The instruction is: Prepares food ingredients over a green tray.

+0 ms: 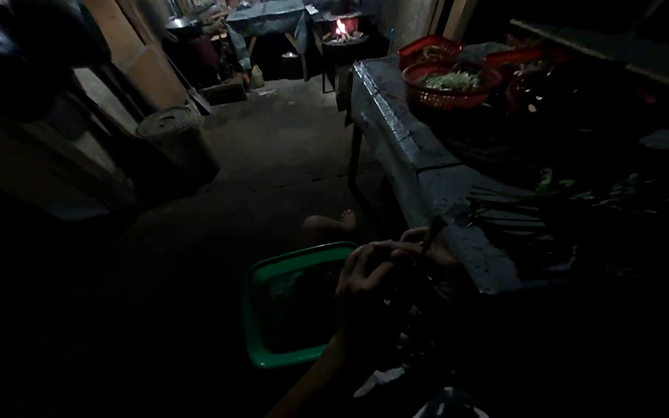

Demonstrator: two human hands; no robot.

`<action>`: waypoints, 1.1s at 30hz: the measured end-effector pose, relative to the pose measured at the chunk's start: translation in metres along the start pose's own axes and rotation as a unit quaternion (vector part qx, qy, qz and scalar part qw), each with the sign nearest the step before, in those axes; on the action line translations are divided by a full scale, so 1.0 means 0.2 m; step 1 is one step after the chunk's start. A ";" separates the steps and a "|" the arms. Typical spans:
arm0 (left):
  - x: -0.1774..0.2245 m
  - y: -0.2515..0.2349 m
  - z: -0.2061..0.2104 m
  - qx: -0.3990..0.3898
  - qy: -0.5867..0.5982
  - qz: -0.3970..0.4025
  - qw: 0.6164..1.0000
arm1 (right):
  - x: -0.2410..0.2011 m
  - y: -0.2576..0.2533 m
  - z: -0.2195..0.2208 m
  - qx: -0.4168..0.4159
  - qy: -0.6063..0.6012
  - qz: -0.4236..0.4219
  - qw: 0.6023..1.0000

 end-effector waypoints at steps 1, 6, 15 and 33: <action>-0.01 0.00 0.01 -0.016 0.000 0.004 1.000 | 0.00 0.00 0.00 -0.016 0.006 -0.008 1.000; 0.01 0.01 -0.02 -0.039 -0.003 0.001 0.999 | 0.03 0.03 -0.03 -0.042 -0.046 -0.057 0.996; 0.02 -0.01 -0.08 -0.006 -0.082 0.025 0.996 | -0.01 0.05 -0.05 -0.031 -0.040 -0.079 0.996; 0.01 0.08 -0.01 -0.222 0.248 -0.072 0.940 | -0.02 0.07 -0.06 -0.046 -0.124 -0.027 0.991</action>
Point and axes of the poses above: each hand's wrist, its own y-axis away from the middle knuckle, its own z-axis out of the palm, x = y × z, the point moved 10 cm from there along -y, towards the middle knuckle
